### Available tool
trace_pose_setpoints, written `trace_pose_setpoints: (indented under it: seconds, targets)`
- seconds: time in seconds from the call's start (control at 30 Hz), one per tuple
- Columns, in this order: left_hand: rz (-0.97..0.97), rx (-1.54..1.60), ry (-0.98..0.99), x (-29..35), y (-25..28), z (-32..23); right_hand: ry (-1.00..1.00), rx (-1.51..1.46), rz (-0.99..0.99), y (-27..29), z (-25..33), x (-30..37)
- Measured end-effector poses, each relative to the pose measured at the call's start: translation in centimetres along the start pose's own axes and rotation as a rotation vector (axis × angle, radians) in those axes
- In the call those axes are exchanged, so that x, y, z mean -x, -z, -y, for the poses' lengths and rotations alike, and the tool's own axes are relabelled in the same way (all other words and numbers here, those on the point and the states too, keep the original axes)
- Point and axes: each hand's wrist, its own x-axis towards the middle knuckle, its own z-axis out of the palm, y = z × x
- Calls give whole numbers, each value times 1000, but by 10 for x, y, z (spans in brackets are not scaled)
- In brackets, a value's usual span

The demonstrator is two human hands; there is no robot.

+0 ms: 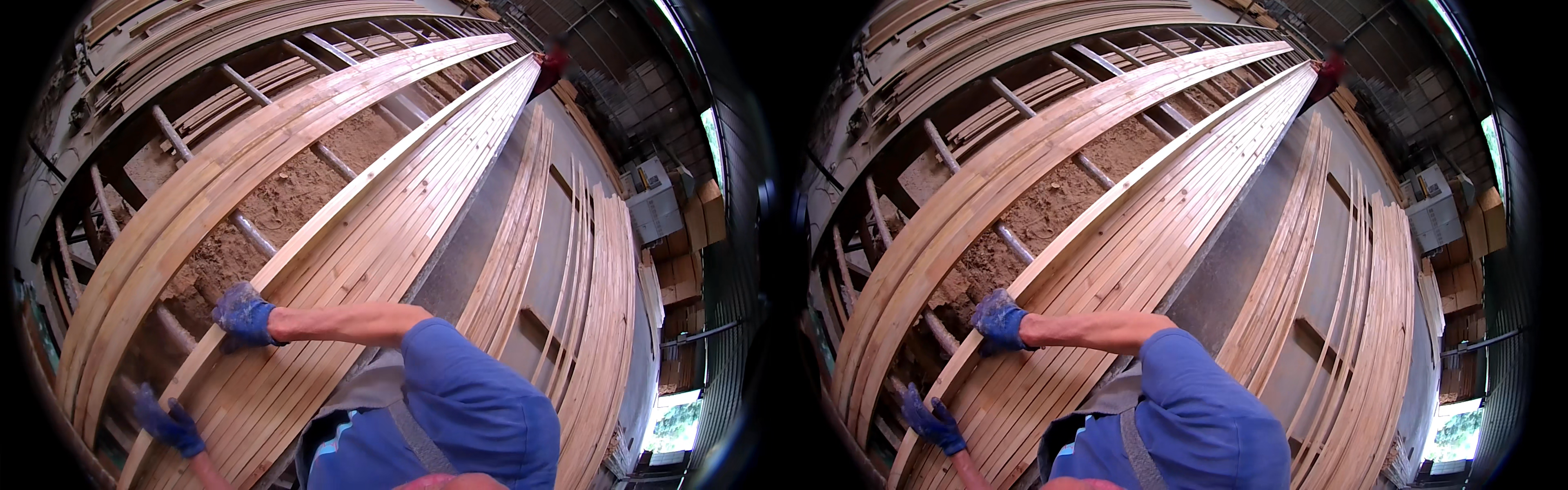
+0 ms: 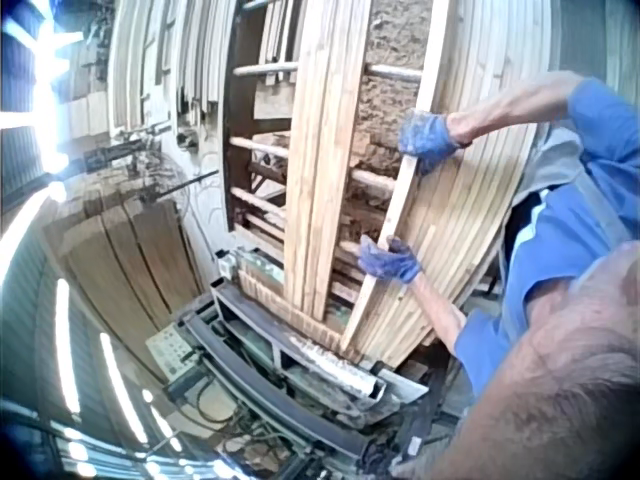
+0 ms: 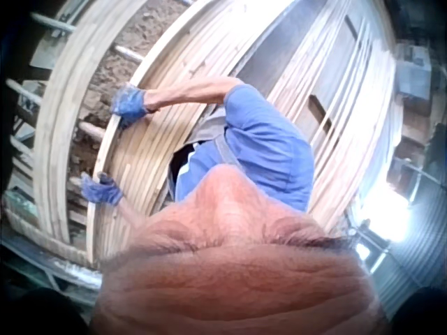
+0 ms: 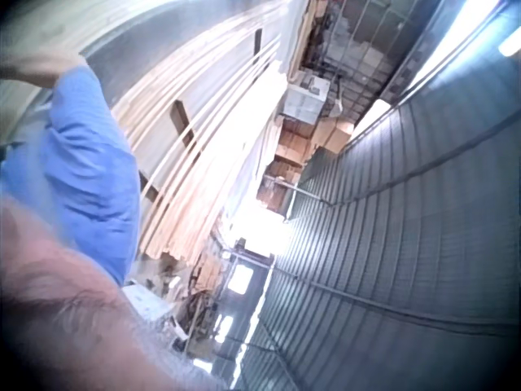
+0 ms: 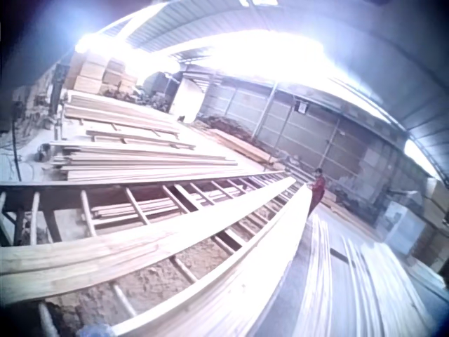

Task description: The person arranges thin wooden planks on a metal rack and then uses a paint roller to apply white paint to the planks. The person repeatedly picks up planks, places them on the rack, and paints them.

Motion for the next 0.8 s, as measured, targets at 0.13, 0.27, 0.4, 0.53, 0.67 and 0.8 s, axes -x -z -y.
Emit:
trace_pose_setpoints:
  seconds: [0.13,0.27,0.4,0.53,0.67,0.8]
  targets:
    - [188,170,130,6,-3,1,-46,-52,-12,-5,-3,1]
    - [128,173,116,9,-1,-2,-72,-25,-35,-16,1,6]
    - [116,180,146,8,-4,-6,-117,-127,-194,-27,4,12]
    - [117,191,146,10,-12,-2,-140,-107,-84,-30,0,0]
    - [151,242,160,17,-13,5,-197,-163,8,-25,5,-16]
    - [53,293,110,7,-17,-3,-191,-64,13,-14,10,-12]
